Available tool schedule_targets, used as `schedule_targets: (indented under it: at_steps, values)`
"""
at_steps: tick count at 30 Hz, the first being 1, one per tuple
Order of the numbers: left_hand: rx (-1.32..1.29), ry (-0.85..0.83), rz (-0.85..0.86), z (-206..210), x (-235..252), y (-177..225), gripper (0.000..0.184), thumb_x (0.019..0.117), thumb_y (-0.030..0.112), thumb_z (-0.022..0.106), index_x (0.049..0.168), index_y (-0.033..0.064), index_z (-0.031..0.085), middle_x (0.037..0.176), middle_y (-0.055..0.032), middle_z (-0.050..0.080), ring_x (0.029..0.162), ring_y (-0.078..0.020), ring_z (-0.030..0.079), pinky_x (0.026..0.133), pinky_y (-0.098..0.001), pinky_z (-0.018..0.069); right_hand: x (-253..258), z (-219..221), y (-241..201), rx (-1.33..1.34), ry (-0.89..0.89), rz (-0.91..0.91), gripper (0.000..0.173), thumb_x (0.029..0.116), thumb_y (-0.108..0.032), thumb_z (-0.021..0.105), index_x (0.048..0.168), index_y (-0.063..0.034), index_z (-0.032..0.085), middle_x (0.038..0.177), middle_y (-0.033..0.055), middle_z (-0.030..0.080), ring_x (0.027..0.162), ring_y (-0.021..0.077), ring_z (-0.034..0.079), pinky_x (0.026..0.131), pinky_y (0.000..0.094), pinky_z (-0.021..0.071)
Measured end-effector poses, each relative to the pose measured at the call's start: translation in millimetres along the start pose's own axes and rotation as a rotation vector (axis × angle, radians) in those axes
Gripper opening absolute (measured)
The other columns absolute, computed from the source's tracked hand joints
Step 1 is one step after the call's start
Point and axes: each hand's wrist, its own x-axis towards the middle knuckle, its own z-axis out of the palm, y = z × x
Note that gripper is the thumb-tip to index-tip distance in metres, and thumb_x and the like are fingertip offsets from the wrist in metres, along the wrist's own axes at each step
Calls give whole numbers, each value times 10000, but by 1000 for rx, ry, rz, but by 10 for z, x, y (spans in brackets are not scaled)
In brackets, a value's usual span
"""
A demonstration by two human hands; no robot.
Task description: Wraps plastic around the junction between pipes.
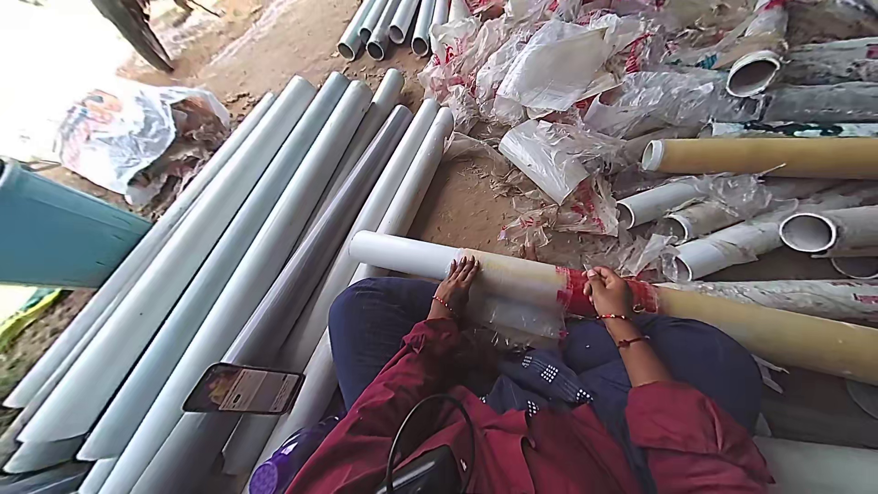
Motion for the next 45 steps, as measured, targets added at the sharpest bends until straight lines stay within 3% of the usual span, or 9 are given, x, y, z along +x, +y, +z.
schedule_targets:
  at_steps: [5, 11, 15, 18, 21, 25, 36, 41, 45]
  values:
    - [-88, -212, -106, -133, -243, 240, 474, 978, -113, 435, 1439, -65, 539, 1509, -250, 514, 1404, -406, 510, 1143, -503, 426, 129, 60, -16, -526, 68, -30, 370, 1095, -130, 409, 1365, 22, 611, 1179, 293, 702, 1139, 458, 672, 976, 598, 477]
    - [-68, -306, -97, -212, -354, 344, 474, 966, -119, 452, 1434, -99, 523, 1490, -269, 526, 1393, -407, 523, 1156, -500, 416, 416, 156, 5, -820, 0, -200, 375, 1058, -5, 418, 1395, 40, 577, 1322, 296, 636, 1261, 481, 580, 1055, 596, 402]
    - [-4, 50, 22, -141, -264, 446, 268, 981, 6, 553, 1180, -39, 726, 1089, -246, 745, 1041, -423, 734, 862, -524, 597, 409, 199, -7, -798, -35, -183, 361, 1067, -5, 417, 1389, 69, 564, 1332, 318, 619, 1278, 488, 570, 1078, 598, 393]
    - [-25, -60, 7, -45, 51, 507, 538, 985, 221, 653, 1426, -70, 550, 1472, -262, 550, 1444, -423, 452, 1212, -541, 317, 396, 225, 0, -807, -41, -150, 356, 1083, -31, 411, 1393, 67, 554, 1333, 318, 613, 1277, 478, 569, 1079, 588, 389]
    - [20, -416, -100, 37, 378, 506, 577, 1085, 222, 479, 1589, -10, 321, 1689, -160, 255, 1594, -312, 146, 1282, -511, 76, 402, 217, -20, -821, -28, -152, 375, 1079, -34, 410, 1414, 57, 553, 1355, 299, 615, 1286, 463, 574, 1081, 581, 397]
    - [30, -326, -5, 189, 313, 475, 529, 1002, -105, 377, 1525, -41, 433, 1597, -217, 414, 1509, -353, 375, 1251, -472, 255, 431, 217, -4, -786, -16, -102, 371, 1082, -61, 423, 1413, 47, 550, 1353, 292, 616, 1285, 463, 571, 1054, 592, 411]
    - [-14, -237, 92, 140, -242, 636, 461, 957, -126, 461, 1412, -125, 531, 1466, -297, 536, 1361, -443, 544, 1154, -507, 416, 552, 197, 18, -780, -31, -44, 385, 1049, -71, 506, 1420, 27, 531, 1310, 274, 640, 1232, 437, 610, 1041, 595, 413]
    - [-92, 86, 267, 76, -247, 617, 238, 931, -28, 575, 1082, -41, 758, 1100, -233, 754, 1077, -414, 729, 915, -483, 596, 542, 294, 157, -719, 18, -142, 347, 1056, -52, 481, 1385, 42, 538, 1254, 287, 658, 1145, 459, 648, 1005, 599, 451]
    - [-26, -213, 74, 55, 298, 788, 799, 946, 417, 703, 1523, -60, 423, 1607, -267, 373, 1543, -403, 277, 1253, -561, 197, 487, 293, 152, -715, 14, -120, 393, 1036, -29, 522, 1425, 27, 513, 1297, 285, 642, 1191, 459, 632, 1051, 601, 435]
